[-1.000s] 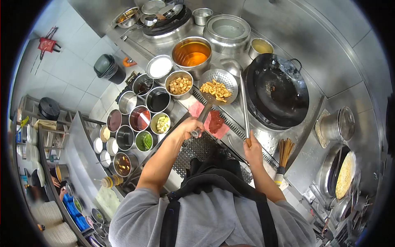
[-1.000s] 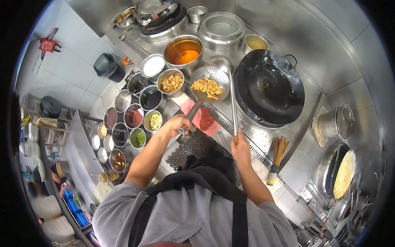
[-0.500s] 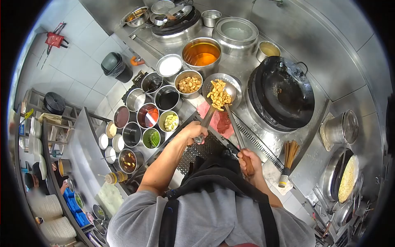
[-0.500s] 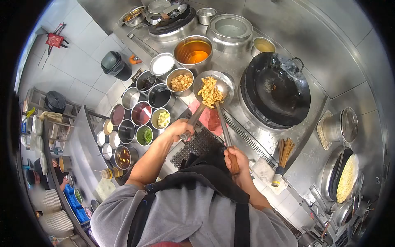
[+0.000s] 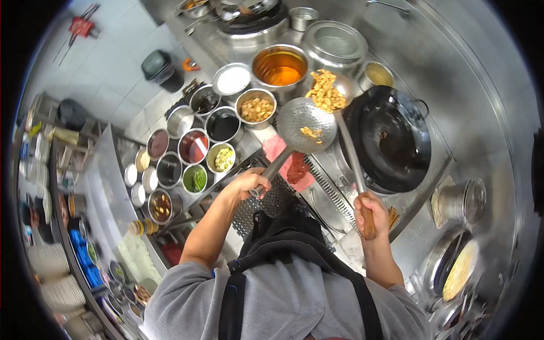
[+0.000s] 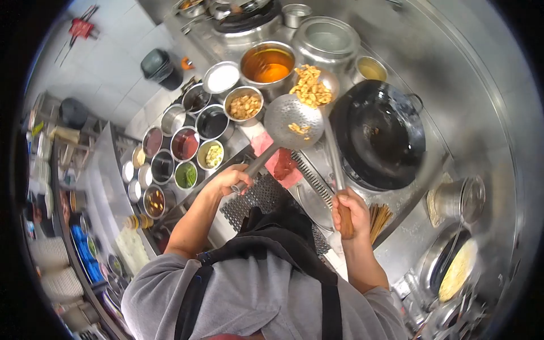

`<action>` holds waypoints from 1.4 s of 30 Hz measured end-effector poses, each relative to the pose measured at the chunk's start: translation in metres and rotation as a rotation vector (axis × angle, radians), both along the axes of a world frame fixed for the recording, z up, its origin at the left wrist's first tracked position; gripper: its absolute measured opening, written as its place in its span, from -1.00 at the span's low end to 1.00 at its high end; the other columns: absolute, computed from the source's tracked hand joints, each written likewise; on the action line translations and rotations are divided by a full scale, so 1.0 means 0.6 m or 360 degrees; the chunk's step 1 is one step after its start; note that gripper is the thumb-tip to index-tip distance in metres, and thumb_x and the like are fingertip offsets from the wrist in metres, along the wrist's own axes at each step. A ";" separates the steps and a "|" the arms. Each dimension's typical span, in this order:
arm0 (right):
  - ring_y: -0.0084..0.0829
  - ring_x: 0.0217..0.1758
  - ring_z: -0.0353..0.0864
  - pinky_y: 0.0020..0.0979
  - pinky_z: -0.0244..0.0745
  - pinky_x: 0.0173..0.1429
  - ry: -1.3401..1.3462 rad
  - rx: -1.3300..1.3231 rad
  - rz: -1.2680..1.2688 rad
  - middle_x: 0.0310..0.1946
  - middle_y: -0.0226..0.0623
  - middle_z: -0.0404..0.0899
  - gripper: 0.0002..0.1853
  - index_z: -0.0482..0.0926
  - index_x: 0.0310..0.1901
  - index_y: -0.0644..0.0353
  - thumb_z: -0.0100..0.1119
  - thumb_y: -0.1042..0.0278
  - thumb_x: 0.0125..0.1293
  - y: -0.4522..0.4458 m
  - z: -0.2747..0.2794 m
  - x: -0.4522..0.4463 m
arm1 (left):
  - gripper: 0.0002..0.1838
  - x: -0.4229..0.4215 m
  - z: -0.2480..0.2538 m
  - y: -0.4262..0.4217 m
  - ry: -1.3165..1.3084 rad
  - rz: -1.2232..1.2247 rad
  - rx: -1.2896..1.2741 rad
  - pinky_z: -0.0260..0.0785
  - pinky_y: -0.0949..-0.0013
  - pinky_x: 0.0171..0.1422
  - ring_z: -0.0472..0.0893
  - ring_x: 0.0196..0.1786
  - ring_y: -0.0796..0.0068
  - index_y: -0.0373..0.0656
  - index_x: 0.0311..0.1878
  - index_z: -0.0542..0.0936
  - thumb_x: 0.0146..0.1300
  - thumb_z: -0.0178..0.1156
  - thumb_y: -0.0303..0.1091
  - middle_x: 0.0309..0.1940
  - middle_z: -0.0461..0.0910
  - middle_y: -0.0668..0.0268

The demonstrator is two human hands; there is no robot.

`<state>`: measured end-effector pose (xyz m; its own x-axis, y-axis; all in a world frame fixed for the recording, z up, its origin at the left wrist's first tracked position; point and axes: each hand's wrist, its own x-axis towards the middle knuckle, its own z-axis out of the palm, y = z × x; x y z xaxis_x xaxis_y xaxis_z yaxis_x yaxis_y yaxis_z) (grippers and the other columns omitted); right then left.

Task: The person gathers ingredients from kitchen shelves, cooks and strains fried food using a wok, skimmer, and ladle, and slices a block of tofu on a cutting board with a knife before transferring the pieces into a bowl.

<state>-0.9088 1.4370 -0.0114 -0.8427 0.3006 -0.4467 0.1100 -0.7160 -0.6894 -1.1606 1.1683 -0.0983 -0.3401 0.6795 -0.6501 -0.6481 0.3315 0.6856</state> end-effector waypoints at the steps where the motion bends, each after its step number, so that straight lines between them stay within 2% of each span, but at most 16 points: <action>1: -0.48 -0.76 0.37 -0.50 0.29 -0.77 -0.0066 0.0073 0.0011 -0.43 -0.23 0.46 -0.53 0.36 0.19 0.41 0.01 0.35 0.29 0.006 0.018 -0.001 | -0.65 0.013 0.025 -0.010 -0.0065 0.0018 -0.0021 0.38 0.38 -0.62 0.51 -0.66 0.43 -0.32 -0.14 0.47 -0.07 0.26 -0.54 -0.52 0.51 0.21; 3: -0.51 -0.80 0.34 -0.52 0.23 -0.78 -0.0097 0.0133 0.0072 -0.49 -0.25 0.45 -0.42 0.27 0.29 0.51 0.00 0.39 0.26 0.034 0.001 0.006 | -0.63 0.047 0.030 -0.031 -0.0078 0.0119 0.0022 0.38 0.38 -0.62 0.51 -0.66 0.43 -0.33 -0.11 0.47 -0.07 0.26 -0.54 -0.52 0.52 0.21; 4: -0.49 -0.80 0.32 -0.51 0.25 -0.80 0.0010 -0.0006 0.0117 -0.44 -0.17 0.41 -0.45 0.22 0.32 0.51 -0.07 0.48 0.32 0.039 0.003 0.004 | -0.60 0.060 0.031 -0.046 -0.0067 0.0142 0.0073 0.39 0.39 -0.62 0.51 -0.66 0.44 -0.34 -0.08 0.47 -0.07 0.27 -0.55 -0.52 0.52 0.22; 7: -0.48 -0.82 0.31 -0.49 0.23 -0.85 0.0095 -0.0004 0.0413 -0.44 -0.18 0.34 -0.44 0.16 0.36 0.49 -0.11 0.47 0.35 0.042 0.012 -0.010 | -0.59 0.116 0.014 -0.094 -0.0172 0.0364 0.0286 0.40 0.41 -0.61 0.52 -0.65 0.47 -0.34 -0.04 0.47 -0.04 0.25 -0.56 -0.52 0.52 0.24; 9: -0.43 -0.81 0.35 -0.43 0.36 -0.85 0.0193 -0.0112 0.0676 -0.44 -0.13 0.34 -0.40 0.06 0.40 0.46 -0.12 0.46 0.35 0.038 0.023 -0.032 | -0.59 0.161 0.014 -0.129 -0.0165 0.0509 0.0404 0.40 0.42 -0.62 0.53 -0.65 0.49 -0.34 -0.04 0.45 -0.03 0.24 -0.57 -0.51 0.52 0.24; 16: -0.30 -0.71 0.46 -0.31 0.50 -0.77 0.0135 -0.0473 0.1475 -0.38 -0.07 0.33 -0.36 -0.06 0.42 0.46 -0.15 0.46 0.36 -0.158 0.066 -0.059 | -0.47 0.494 0.062 -0.370 0.0027 0.1249 0.0519 0.41 0.47 -0.60 0.54 -0.63 0.52 -0.38 0.11 0.37 0.01 0.24 -0.56 -0.48 0.52 0.27; 18: -0.26 -0.74 0.45 -0.29 0.48 -0.79 0.0002 -0.0651 0.1645 -0.41 0.00 0.34 -0.33 -0.05 0.41 0.47 -0.09 0.50 0.31 -0.245 0.064 -0.061 | -0.47 0.618 0.089 -0.434 0.0066 0.1640 0.0370 0.41 0.47 -0.56 0.54 -0.62 0.52 -0.37 0.13 0.37 0.03 0.24 -0.54 -0.47 0.52 0.26; 20: -0.28 -0.75 0.45 -0.31 0.48 -0.79 -0.0048 -0.0822 0.1875 -0.41 -0.03 0.34 -0.33 -0.04 0.41 0.49 -0.10 0.50 0.30 -0.338 0.063 -0.050 | -0.52 0.737 0.146 -0.484 0.0202 0.1914 -0.0021 0.40 0.44 -0.57 0.55 -0.61 0.51 -0.37 0.06 0.40 0.00 0.21 -0.57 -0.48 0.53 0.26; 22: -0.31 -0.75 0.44 -0.33 0.48 -0.78 -0.0066 -0.0924 0.2071 -0.40 -0.04 0.34 -0.34 -0.02 0.40 0.51 -0.10 0.50 0.29 -0.416 0.059 -0.032 | -0.48 0.849 0.202 -0.520 0.0231 0.2104 -0.0430 0.40 0.42 -0.57 0.57 -0.60 0.50 -0.37 0.11 0.39 0.01 0.22 -0.53 -0.50 0.54 0.25; 24: -0.34 -0.74 0.44 -0.36 0.47 -0.78 -0.0135 -0.0988 0.2227 -0.41 -0.06 0.35 -0.34 0.00 0.39 0.52 -0.09 0.49 0.29 -0.494 0.059 -0.010 | -0.49 0.939 0.252 -0.542 0.0239 0.2216 -0.0916 0.39 0.42 -0.55 0.55 -0.61 0.51 -0.39 0.12 0.38 0.04 0.22 -0.54 -0.53 0.52 0.26; 29: -0.40 -0.75 0.41 -0.43 0.43 -0.78 -0.0177 -0.0907 0.2483 -0.43 -0.11 0.36 -0.36 0.08 0.38 0.52 -0.08 0.47 0.28 -0.620 0.055 0.041 | -0.34 1.046 0.284 -0.584 0.0291 0.2305 -0.1649 0.49 0.27 -0.47 0.63 -0.62 0.30 -0.41 0.24 0.36 -0.05 0.14 -0.52 -0.61 0.57 0.08; 31: -0.43 -0.77 0.40 -0.46 0.41 -0.79 -0.0154 -0.0662 0.2588 -0.44 -0.14 0.38 -0.37 0.16 0.36 0.48 -0.04 0.44 0.26 -0.639 0.055 0.059 | -0.34 1.069 0.254 -0.598 0.0296 0.2294 -0.1758 0.50 0.22 -0.42 0.64 -0.59 0.22 -0.40 0.24 0.36 -0.05 0.15 -0.51 -0.60 0.58 0.02; 33: -0.44 -0.77 0.39 -0.47 0.40 -0.79 -0.0164 -0.0499 0.2634 -0.44 -0.14 0.38 -0.38 0.19 0.35 0.47 -0.02 0.42 0.25 -0.647 0.060 0.072 | -0.35 1.081 0.202 -0.601 0.0519 0.2282 -0.2085 0.50 0.13 -0.29 0.65 -0.49 0.01 -0.38 0.23 0.38 -0.05 0.18 -0.48 -0.56 0.59 -0.07; 34: -0.44 -0.78 0.39 -0.47 0.39 -0.80 -0.0162 -0.0331 0.2681 -0.44 -0.15 0.39 -0.38 0.21 0.34 0.45 -0.01 0.40 0.25 -0.649 0.062 0.076 | -0.35 1.083 0.184 -0.600 0.0517 0.2271 -0.2074 0.50 0.13 -0.29 0.65 -0.49 0.01 -0.38 0.23 0.38 -0.05 0.18 -0.48 -0.56 0.59 -0.07; 36: -0.44 -0.78 0.39 -0.47 0.39 -0.80 -0.0214 -0.0260 0.2692 -0.44 -0.15 0.40 -0.38 0.22 0.33 0.45 0.00 0.39 0.24 -0.651 0.063 0.084 | -0.34 1.082 0.153 -0.597 0.0685 0.2259 -0.2277 0.48 0.06 -0.22 0.62 -0.42 -0.14 -0.36 0.24 0.37 -0.04 0.20 -0.47 -0.53 0.59 -0.10; 42: -0.44 -0.76 0.40 -0.46 0.40 -0.78 -0.0394 -0.0252 0.2673 -0.43 -0.15 0.40 -0.40 0.23 0.32 0.45 0.00 0.39 0.25 -0.634 0.042 0.098 | -0.33 1.078 0.107 -0.580 0.0716 0.2334 -0.2399 0.48 0.11 -0.30 0.64 -0.48 0.04 -0.36 0.27 0.34 -0.01 0.18 -0.50 -0.49 0.61 -0.03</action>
